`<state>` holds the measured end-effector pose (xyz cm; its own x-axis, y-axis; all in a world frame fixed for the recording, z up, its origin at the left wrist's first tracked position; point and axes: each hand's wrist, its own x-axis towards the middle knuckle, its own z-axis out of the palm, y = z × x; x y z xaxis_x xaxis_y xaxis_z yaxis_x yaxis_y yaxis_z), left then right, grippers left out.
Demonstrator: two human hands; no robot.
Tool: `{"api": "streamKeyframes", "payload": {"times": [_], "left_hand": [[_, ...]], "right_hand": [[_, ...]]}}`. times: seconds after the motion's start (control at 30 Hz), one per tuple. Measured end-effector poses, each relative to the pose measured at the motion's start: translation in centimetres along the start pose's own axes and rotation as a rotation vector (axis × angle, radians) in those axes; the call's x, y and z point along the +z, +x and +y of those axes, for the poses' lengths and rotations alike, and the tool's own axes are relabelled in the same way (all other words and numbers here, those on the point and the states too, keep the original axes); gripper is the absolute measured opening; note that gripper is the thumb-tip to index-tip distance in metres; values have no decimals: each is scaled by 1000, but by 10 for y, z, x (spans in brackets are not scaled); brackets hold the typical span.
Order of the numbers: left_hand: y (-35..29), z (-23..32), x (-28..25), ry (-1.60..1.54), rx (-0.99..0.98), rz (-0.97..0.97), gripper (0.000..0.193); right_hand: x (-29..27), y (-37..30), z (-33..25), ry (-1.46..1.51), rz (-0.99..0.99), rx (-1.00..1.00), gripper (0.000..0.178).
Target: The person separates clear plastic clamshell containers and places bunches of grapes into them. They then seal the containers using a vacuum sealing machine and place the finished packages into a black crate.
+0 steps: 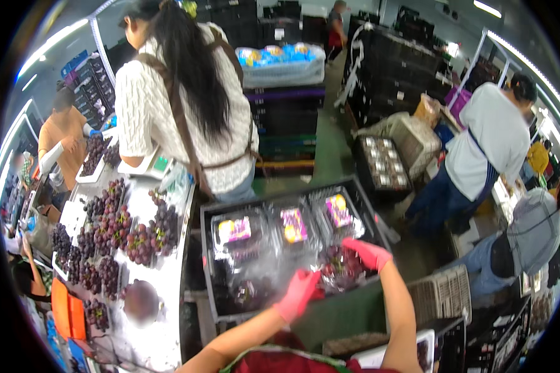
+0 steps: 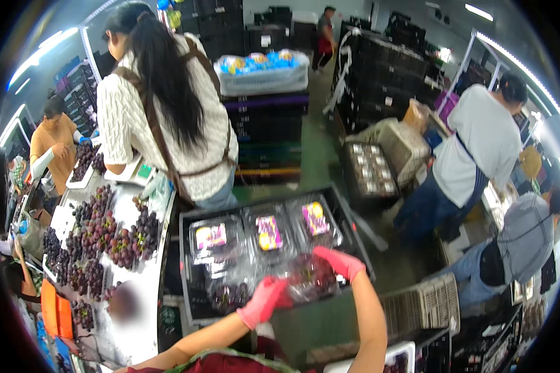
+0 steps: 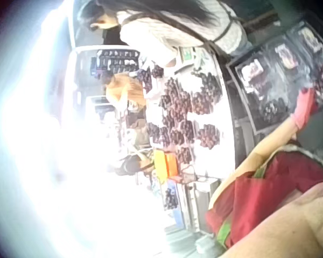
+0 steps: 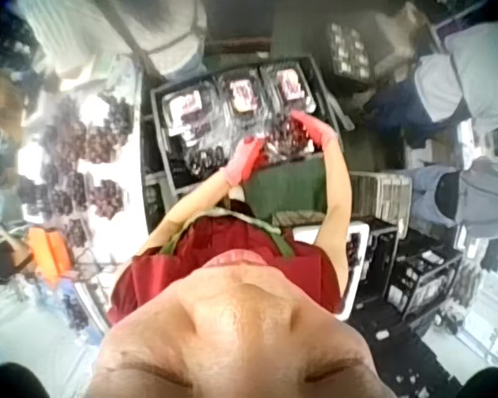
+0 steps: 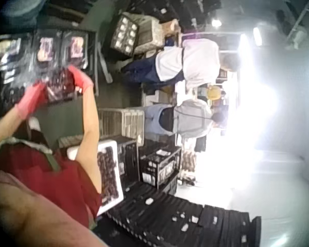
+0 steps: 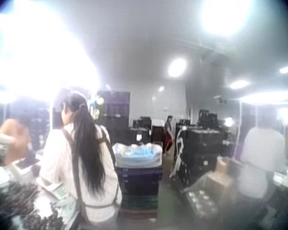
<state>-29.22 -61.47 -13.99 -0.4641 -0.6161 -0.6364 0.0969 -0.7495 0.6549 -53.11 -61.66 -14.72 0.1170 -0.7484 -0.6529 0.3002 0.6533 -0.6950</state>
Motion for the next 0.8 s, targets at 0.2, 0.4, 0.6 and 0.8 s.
{"api": "streamKeyframes", "payload": {"times": [0.2,0.4,0.6,0.8], "left_hand": [[-52,14,-60,-440,236,-374,58],[-101,-5,-126,-633,230,-195,73],[-121,-16,-163,-711,547,-192,71],[-143,-12,-164,-761,471,-30,70]], "right_hand": [[95,-51,-6,203,-207,-406,39],[160,-69,2,-341,-159,-378,60],[97,58,42,337,460,-442,68],[-19,194,96,584,655,-475,55]]}}
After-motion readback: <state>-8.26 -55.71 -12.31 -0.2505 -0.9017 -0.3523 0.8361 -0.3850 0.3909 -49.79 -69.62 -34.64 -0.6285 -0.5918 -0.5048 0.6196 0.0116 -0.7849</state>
